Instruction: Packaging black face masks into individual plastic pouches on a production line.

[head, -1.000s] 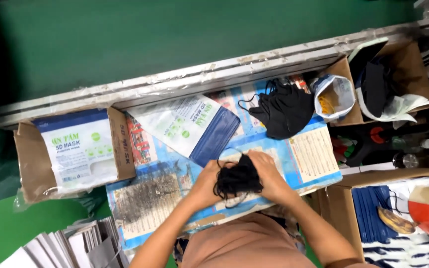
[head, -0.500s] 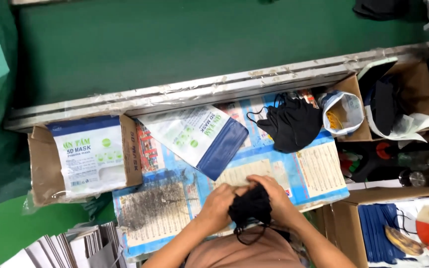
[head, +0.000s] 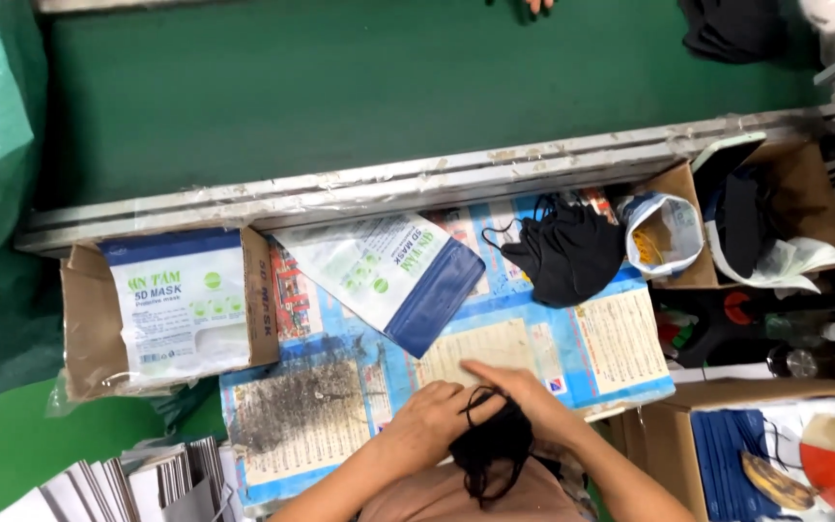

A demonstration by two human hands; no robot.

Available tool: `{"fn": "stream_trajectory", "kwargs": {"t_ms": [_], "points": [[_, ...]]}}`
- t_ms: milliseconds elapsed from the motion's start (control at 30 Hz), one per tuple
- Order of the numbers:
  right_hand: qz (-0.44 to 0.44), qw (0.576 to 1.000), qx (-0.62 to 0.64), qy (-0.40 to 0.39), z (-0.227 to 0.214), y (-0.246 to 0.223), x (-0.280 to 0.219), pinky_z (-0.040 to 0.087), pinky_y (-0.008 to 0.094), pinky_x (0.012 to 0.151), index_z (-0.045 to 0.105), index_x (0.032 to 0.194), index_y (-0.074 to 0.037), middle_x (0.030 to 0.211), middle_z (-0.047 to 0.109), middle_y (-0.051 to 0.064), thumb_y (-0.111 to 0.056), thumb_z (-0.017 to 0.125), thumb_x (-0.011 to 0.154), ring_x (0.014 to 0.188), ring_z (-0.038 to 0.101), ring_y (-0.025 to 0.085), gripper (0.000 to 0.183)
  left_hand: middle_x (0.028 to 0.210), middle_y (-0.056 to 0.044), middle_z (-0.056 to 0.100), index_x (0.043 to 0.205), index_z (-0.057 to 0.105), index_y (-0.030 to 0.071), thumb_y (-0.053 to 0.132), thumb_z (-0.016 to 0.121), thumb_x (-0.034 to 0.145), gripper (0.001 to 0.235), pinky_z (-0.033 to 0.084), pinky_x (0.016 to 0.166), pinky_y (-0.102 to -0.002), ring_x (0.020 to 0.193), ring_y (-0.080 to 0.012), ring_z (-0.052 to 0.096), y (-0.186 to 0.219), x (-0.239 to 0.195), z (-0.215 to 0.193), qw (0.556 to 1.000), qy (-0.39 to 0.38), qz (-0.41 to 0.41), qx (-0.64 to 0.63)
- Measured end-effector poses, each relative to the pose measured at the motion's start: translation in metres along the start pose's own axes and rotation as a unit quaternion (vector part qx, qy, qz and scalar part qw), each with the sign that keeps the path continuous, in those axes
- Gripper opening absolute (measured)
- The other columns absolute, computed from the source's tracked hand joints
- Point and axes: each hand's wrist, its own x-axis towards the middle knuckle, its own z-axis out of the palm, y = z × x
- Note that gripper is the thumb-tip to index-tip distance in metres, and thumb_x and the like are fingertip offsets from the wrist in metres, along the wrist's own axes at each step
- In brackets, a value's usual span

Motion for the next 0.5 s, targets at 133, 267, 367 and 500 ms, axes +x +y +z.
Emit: {"fn": "stream_trajectory", "kwargs": {"t_ms": [133, 267, 367, 500], "points": [[-0.099, 0.993, -0.062, 0.01, -0.009, 0.005, 0.019, 0.057, 0.033, 0.084, 0.057, 0.144, -0.005, 0.108, 0.076, 0.014, -0.008, 0.071, 0.083, 0.094, 0.074, 0.023, 0.062, 0.127, -0.016, 0.063, 0.129, 0.059, 0.003, -0.001, 0.068, 0.078, 0.052, 0.053, 0.097, -0.044, 0.115, -0.0346, 0.066, -0.012, 0.009, -0.032, 0.99, 0.108, 0.061, 0.06], [0.011, 0.955, 0.234, 0.184, -0.015, 0.017, 0.058, 0.058, 0.038, 0.073, 0.064, 0.113, 0.006, 0.093, 0.072, 0.016, -0.01, 0.071, 0.091, 0.081, 0.072, 0.026, 0.029, 0.112, -0.017, 0.066, 0.12, 0.066, 0.0, 0.007, 0.07, 0.083, 0.038, 0.052, 0.09, -0.046, 0.103, -0.037, 0.063, -0.047, 0.027, -0.05, 0.948, 0.241, -0.11, 0.177], [0.057, 0.855, 0.423, 0.295, -0.016, 0.018, 0.075, 0.063, 0.038, 0.075, 0.071, 0.114, 0.006, 0.098, 0.077, 0.013, -0.008, 0.074, 0.086, 0.082, 0.076, 0.023, 0.031, 0.102, -0.017, 0.065, 0.112, 0.069, 0.0, 0.014, 0.071, 0.084, 0.031, 0.051, 0.082, -0.047, 0.093, -0.0371, 0.061, -0.075, 0.043, -0.031, 0.939, 0.211, -0.172, 0.209], [-0.012, 0.901, 0.288, 0.325, -0.004, 0.044, 0.075, 0.057, 0.031, 0.09, 0.069, 0.121, 0.001, 0.114, 0.073, 0.005, -0.015, 0.08, 0.086, 0.1, 0.067, 0.013, 0.04, 0.096, -0.013, 0.067, 0.105, 0.072, 0.004, 0.015, 0.07, 0.081, 0.026, 0.052, 0.079, -0.045, 0.093, -0.0351, 0.063, -0.096, 0.047, -0.014, 0.931, 0.128, -0.23, 0.252]]}}
